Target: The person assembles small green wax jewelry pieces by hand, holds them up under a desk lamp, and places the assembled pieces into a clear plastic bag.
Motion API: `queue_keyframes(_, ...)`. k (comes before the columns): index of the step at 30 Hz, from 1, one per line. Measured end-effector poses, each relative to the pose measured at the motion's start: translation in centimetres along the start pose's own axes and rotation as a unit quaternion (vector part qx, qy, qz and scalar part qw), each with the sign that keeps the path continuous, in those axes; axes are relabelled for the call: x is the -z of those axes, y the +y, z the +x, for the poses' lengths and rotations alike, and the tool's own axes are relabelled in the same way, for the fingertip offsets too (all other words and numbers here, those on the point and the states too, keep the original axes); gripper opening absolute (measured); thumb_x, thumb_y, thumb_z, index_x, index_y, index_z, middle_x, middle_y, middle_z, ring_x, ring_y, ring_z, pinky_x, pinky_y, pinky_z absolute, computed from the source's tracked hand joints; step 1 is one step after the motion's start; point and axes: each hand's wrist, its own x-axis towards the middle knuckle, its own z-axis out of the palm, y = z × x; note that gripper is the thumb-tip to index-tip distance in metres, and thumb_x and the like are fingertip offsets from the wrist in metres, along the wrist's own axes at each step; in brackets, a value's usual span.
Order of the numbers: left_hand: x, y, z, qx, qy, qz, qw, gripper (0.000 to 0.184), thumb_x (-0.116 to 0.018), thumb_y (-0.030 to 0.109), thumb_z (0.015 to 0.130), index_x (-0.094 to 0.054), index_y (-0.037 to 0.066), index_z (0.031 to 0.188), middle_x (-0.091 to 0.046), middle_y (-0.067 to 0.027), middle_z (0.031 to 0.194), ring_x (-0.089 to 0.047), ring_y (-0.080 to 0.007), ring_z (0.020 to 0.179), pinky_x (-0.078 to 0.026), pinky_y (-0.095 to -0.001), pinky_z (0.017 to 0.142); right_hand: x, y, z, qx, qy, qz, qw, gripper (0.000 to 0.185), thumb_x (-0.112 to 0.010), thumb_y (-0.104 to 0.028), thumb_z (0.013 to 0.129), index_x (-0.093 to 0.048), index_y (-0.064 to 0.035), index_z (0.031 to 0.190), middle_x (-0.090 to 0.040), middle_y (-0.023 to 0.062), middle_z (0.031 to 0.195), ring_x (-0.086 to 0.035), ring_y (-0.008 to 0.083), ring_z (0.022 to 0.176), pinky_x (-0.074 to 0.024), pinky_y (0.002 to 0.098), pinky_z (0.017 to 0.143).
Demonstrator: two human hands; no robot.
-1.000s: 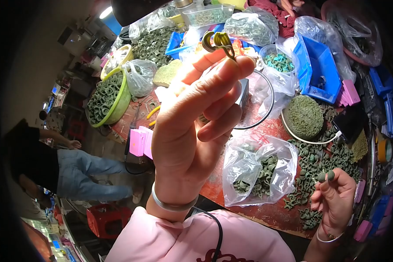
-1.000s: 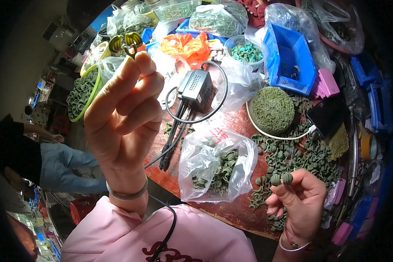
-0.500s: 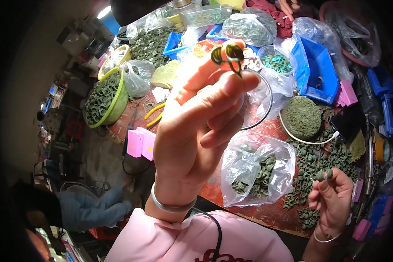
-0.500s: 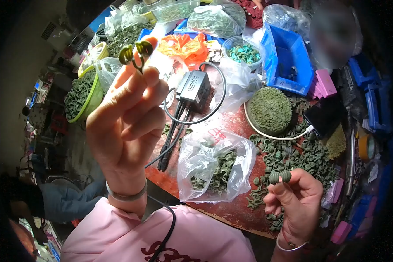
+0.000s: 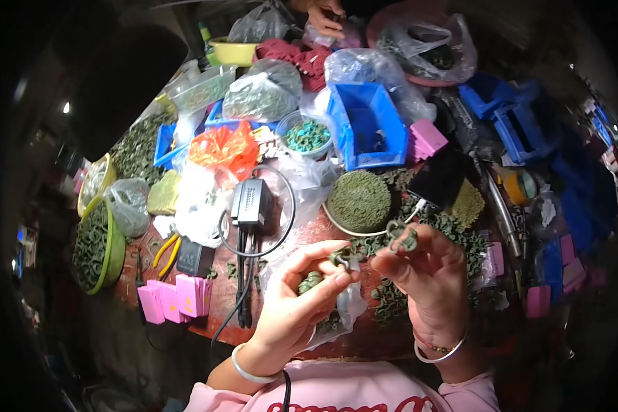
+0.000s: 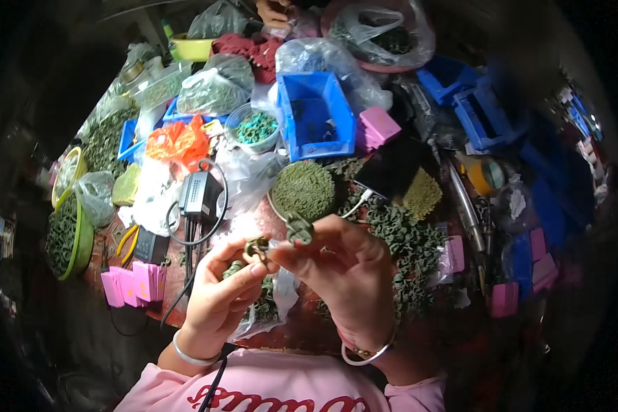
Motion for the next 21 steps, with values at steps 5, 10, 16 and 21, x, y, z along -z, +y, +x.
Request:
queue_keyframes(5,0.8,0.3,-0.5,-0.036,0.011,-0.005,0.999,0.039,-0.063,0.0,0.085,-0.052,0.001,0.122,-0.06,-0.0033,0.088,-0.04,0.0,0.053,-0.028,-0.0143,0.044,-2.1,-1.3,1.9,0.06,-0.006,0.005,0.998,0.013,-0.071,0.001,0.08,-0.059,-0.0019,0.083,-0.067,0.0055,0.082,-0.063,0.0079,0.078,-0.0515,0.0196,0.07)
queue_keyframes(10,1.9,0.4,-1.2,-0.04,0.035,-0.019,0.998,0.039,-0.065,0.0,0.083,-0.052,0.001,0.12,-0.062,-0.004,0.087,-0.041,-0.0005,0.052,-0.028,-0.0145,0.044,-3.9,-2.1,3.1,0.07,-0.062,-0.004,0.996,0.01,-0.068,0.006,0.08,-0.06,0.0006,0.084,-0.067,0.0071,0.081,-0.065,0.0098,0.079,-0.052,0.0204,0.07)
queue_keyframes(16,3.4,0.6,-2.0,-0.055,0.062,-0.046,0.996,0.039,-0.067,0.005,0.084,-0.051,0.003,0.119,-0.063,-0.0021,0.086,-0.041,0.0002,0.051,-0.026,-0.0149,0.042,-7.4,-2.7,2.5,-0.053,-0.167,-0.018,0.984,0.011,-0.068,0.007,0.077,-0.062,-0.0014,0.081,-0.065,0.0029,0.075,-0.06,0.0065,0.069,-0.0441,0.0172,0.061)
queue_keyframes(21,4.4,0.2,-2.6,-0.052,0.082,-0.076,0.992,0.038,-0.067,0.005,0.084,-0.051,0.004,0.119,-0.061,0.0007,0.084,-0.04,0.0006,0.052,-0.026,-0.0149,0.043,-10.1,-0.5,2.7,-0.025,-0.18,0.015,0.983,0.012,-0.07,0.004,0.077,-0.063,-0.003,0.082,-0.065,0.0024,0.075,-0.057,0.0044,0.066,-0.0405,0.0177,0.058)
